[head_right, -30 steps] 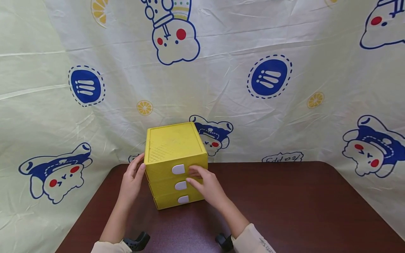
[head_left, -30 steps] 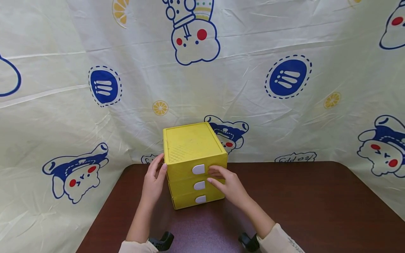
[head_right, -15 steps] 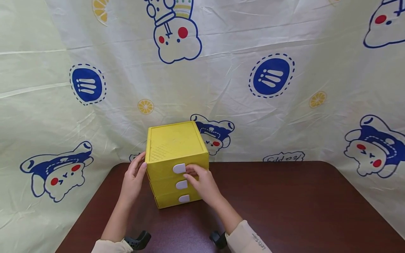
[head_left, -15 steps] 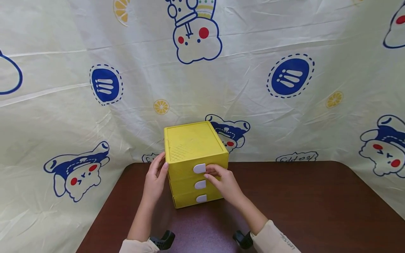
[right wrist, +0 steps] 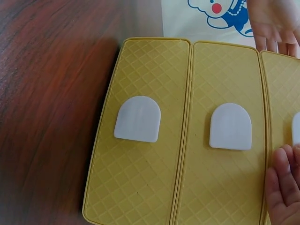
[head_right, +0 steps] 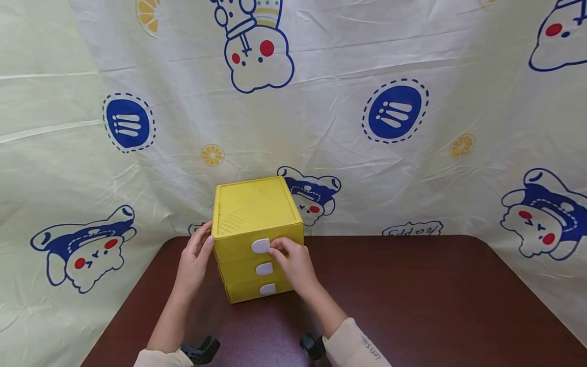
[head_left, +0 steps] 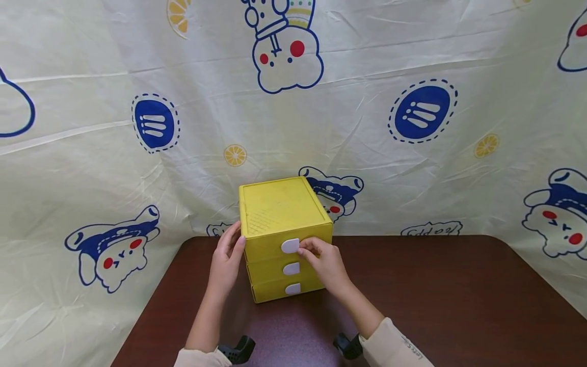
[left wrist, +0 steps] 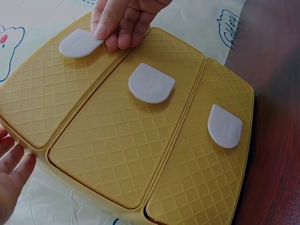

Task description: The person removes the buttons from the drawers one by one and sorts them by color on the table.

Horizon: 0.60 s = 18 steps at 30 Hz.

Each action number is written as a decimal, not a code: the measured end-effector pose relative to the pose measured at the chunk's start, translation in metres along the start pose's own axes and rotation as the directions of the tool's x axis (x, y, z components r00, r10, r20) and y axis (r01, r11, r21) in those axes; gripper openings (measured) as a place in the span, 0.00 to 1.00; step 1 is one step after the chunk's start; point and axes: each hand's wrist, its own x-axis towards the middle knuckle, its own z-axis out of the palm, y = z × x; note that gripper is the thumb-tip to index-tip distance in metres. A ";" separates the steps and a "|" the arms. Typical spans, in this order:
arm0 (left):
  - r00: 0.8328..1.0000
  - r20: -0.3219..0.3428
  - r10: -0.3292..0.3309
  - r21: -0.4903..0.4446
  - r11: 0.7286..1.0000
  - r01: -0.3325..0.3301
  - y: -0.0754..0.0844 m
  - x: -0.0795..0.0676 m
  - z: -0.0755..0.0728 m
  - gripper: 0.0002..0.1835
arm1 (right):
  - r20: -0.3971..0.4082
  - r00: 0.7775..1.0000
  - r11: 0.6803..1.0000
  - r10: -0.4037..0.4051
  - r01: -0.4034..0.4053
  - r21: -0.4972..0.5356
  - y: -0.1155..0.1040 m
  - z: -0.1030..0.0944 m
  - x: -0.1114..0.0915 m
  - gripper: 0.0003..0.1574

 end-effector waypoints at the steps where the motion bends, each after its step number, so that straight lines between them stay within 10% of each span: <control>1: 1.000 0.001 -0.007 -0.012 1.000 0.007 -0.003 0.001 0.000 0.23 | 0.000 1.000 1.000 0.004 -0.004 0.002 0.000 0.000 0.000 0.02; 18: 0.997 0.010 -0.082 -0.131 0.988 0.083 -0.016 0.007 -0.004 0.22 | 0.008 1.000 1.000 -0.010 0.010 0.002 0.000 -0.002 -0.007 0.03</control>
